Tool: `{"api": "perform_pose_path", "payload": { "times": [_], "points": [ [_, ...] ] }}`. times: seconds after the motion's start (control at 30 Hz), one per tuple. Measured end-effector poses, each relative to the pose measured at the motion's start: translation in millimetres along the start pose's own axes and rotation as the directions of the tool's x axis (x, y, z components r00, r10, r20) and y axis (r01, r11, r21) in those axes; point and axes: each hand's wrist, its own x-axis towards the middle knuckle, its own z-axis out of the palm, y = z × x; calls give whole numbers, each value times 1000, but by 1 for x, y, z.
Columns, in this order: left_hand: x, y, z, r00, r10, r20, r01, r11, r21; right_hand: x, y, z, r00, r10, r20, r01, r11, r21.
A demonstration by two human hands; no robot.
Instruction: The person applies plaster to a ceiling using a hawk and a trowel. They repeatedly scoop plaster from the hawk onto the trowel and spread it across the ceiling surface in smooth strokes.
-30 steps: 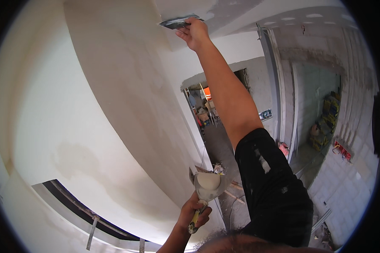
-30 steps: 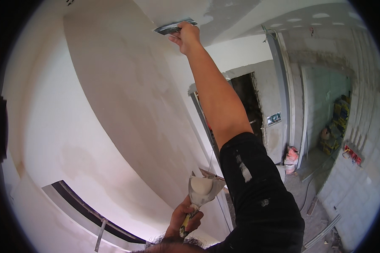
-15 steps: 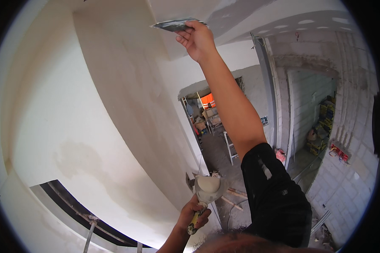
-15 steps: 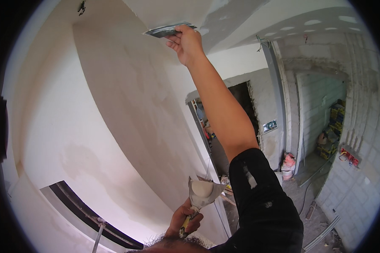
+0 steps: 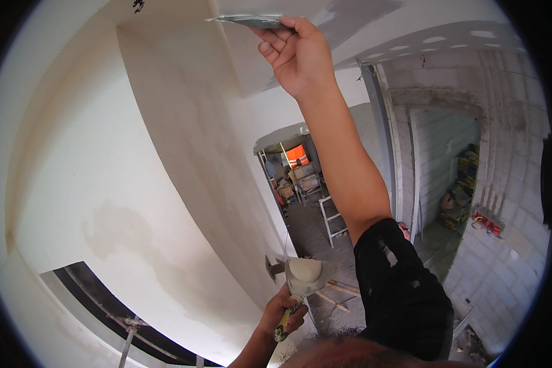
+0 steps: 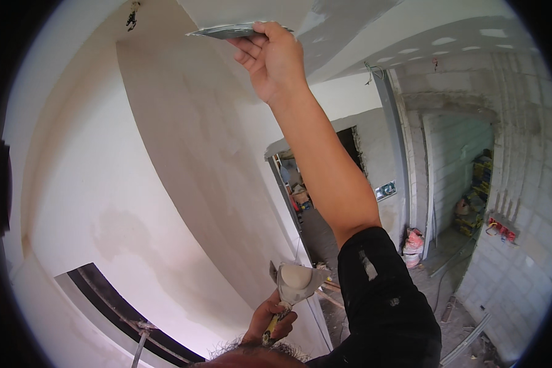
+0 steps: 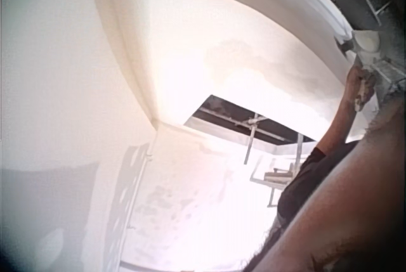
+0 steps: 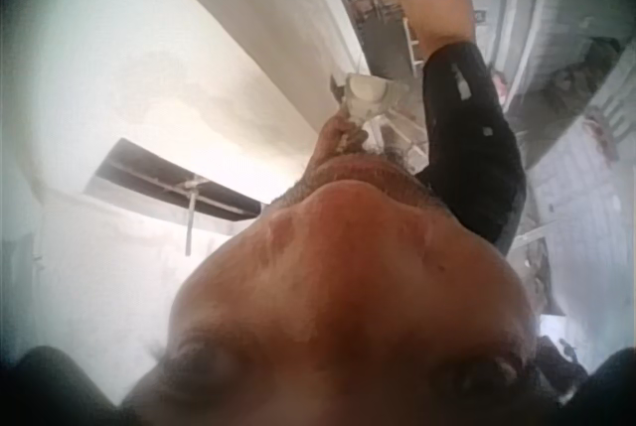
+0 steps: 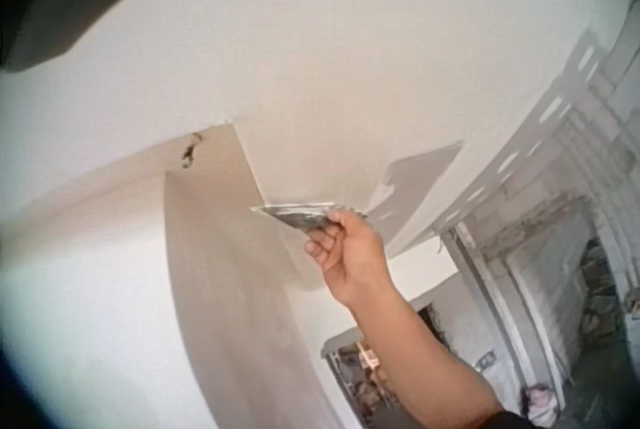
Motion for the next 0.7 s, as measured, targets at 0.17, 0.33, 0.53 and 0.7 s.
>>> {"api": "perform_pose_path", "payload": {
  "times": [0.17, 0.33, 0.53, 0.7],
  "points": [
    [-2, -4, -3, 997, -25, 69, 25, 1000, 4, -17, -21, 26, 997, -44, 61, 43, 999, 24],
    [-4, -7, 14, 1000, -30, -2, 30, 999, 33, -18, -42, 37, 981, -30, 193, 14, 996, 85],
    [1, -6, 19, 999, 7, 48, -13, 992, 122, -55, -72, 45, 992, -104, 79, 106, 994, -31],
    [-3, 8, 34, 983, 178, -44, -171, 977, 130, -141, -68, -24, 997, 79, 23, -78, 996, -41]
  ]
}}
